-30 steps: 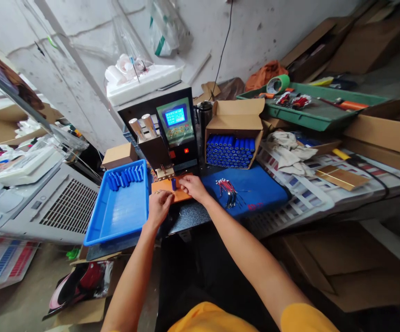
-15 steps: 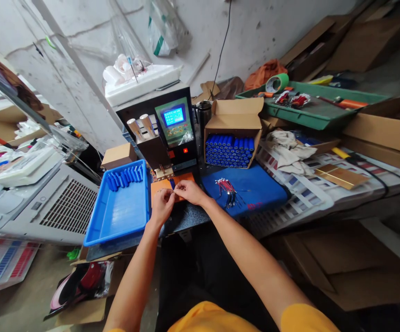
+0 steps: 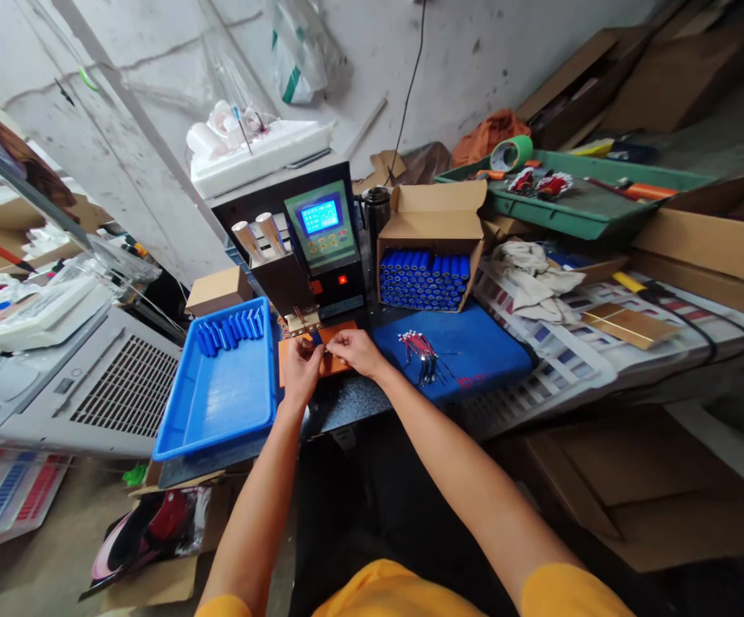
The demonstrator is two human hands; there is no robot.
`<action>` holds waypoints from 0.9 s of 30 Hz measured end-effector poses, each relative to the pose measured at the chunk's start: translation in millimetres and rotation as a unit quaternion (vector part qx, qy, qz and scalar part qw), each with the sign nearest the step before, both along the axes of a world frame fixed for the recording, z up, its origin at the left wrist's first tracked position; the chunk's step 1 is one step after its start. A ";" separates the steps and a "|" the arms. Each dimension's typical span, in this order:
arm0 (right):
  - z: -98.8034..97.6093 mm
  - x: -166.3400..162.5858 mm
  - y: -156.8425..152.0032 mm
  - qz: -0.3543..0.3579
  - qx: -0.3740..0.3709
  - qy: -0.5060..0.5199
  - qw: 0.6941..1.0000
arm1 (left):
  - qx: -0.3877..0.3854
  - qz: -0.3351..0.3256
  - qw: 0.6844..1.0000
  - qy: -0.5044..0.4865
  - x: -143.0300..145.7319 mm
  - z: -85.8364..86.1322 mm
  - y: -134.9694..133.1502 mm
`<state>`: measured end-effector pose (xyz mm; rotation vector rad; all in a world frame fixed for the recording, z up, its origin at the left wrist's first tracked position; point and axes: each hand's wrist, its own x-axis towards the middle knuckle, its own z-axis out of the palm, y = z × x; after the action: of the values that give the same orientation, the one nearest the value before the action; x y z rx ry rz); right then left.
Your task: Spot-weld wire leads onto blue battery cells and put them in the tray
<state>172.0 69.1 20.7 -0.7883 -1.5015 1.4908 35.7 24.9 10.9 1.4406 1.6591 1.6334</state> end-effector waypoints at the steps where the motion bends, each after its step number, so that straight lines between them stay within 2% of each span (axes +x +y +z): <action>1: 0.0 0.0 0.3 -0.004 -0.006 0.004 1.000 | -0.003 0.004 1.000 0.009 0.9 1.3 0.2; 5: 0.7 -1.6 0.5 -0.035 -0.036 0.027 0.998 | 0.003 -0.004 0.999 0.054 -0.3 5.1 -8.7; 9: 0.8 -3.4 0.3 -0.057 -0.041 0.031 0.997 | -0.025 -0.041 0.995 0.091 -6.0 6.8 -24.2; 14: -0.3 -4.0 0.8 -0.077 -0.028 0.019 0.996 | -0.063 -0.078 0.994 0.036 -13.2 5.6 -34.4; 20: -3.0 -5.8 2.6 -0.091 -0.030 0.024 0.995 | -0.083 -0.151 0.985 0.000 -11.4 -1.2 -29.2; 27: 0.4 -3.0 1.6 -0.079 -0.050 0.033 0.995 | -0.068 -0.090 0.993 0.045 -7.3 -2.2 -20.5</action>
<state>169.0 70.7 21.1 -0.8874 -1.2921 1.4678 28.4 4.4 8.7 1.5659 1.6023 1.3512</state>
